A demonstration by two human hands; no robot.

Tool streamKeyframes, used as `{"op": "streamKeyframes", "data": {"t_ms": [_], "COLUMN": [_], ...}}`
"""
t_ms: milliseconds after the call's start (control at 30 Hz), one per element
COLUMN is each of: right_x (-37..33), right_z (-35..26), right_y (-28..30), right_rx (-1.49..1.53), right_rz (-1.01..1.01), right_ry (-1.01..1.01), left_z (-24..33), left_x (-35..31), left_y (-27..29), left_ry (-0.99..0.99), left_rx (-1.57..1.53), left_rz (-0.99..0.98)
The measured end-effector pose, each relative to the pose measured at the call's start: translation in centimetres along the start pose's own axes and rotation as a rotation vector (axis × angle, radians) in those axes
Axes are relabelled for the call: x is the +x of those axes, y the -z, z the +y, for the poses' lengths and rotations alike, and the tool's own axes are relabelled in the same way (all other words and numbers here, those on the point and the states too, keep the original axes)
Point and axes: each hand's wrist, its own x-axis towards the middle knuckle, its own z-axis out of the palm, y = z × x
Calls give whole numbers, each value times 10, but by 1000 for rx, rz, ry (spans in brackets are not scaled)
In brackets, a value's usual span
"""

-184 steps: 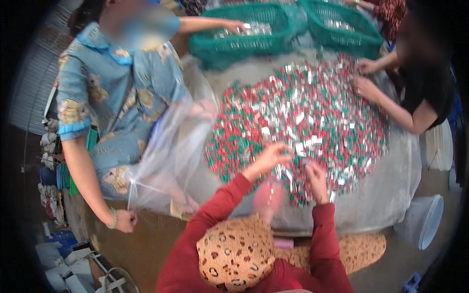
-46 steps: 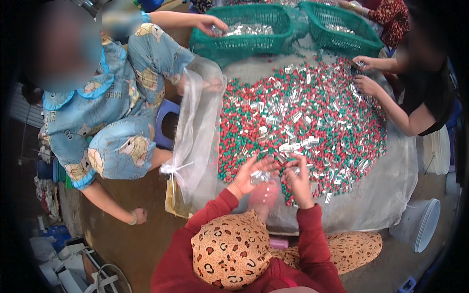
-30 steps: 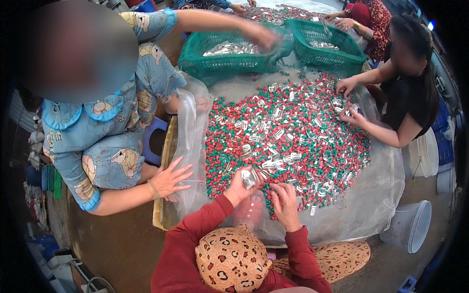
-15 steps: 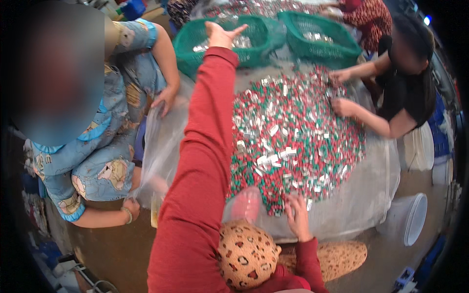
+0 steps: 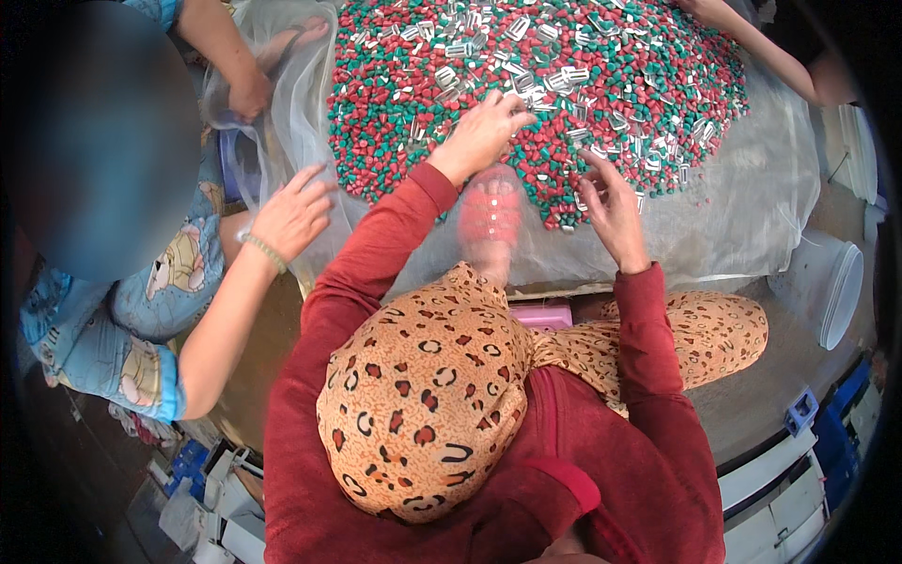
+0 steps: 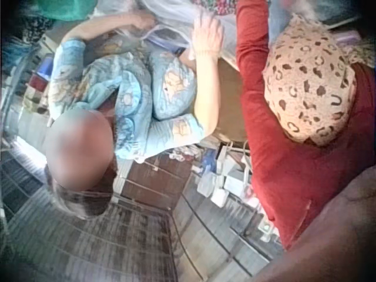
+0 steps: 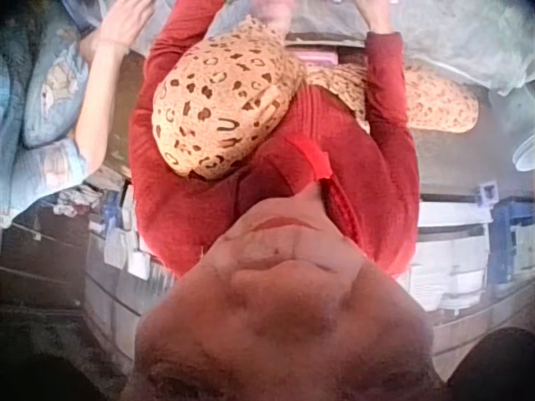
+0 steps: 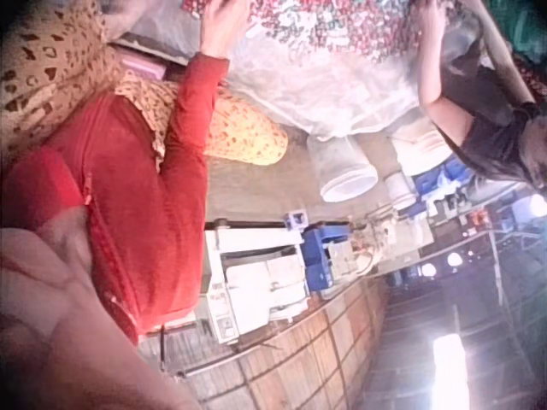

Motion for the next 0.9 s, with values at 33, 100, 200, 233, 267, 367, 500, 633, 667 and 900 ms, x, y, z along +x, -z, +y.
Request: {"op": "streamKeyframes", "data": {"t_ms": [33, 100, 200, 233, 267, 367, 500, 633, 667, 900], "right_x": [6, 18, 44, 56, 69, 108, 119, 108, 106, 84], "right_z": [-3, -9, -10, -7, -5, 10, 10, 21, 18, 8], "right_y": [-2, -8, -18, -21, -26, -51, -81, -89, -85, -56], "right_rx": [-4, -12, 47, 63, 20, -299, -541, -533, -502, 469], "right_rz": [16, 38, 86, 88, 101, 67, -16, -73, -86, -57], "right_ry": [6, 25, 45, 36, 84, 308, 464, 328, 274, -199], "left_z": [0, -3, -6, -6, -6, -8, -25, -22, -23, -32], "left_x": [-3, -11, -26, -30, -33, -45, -62, -65, -66, -84], "left_y": [-6, -18, -17, -14, -10, 12, 21, 28, 26, 44], "left_ry": [22, 77, 207, 277, 327, 754, 771, 779, 780, 806], "left_rx": [-12, -34, -257, -352, -371, -799, -1298, -1564, -1604, -1792], "left_rz": [26, 84, 264, 318, 394, 262, 279, 278, 272, 419]}}
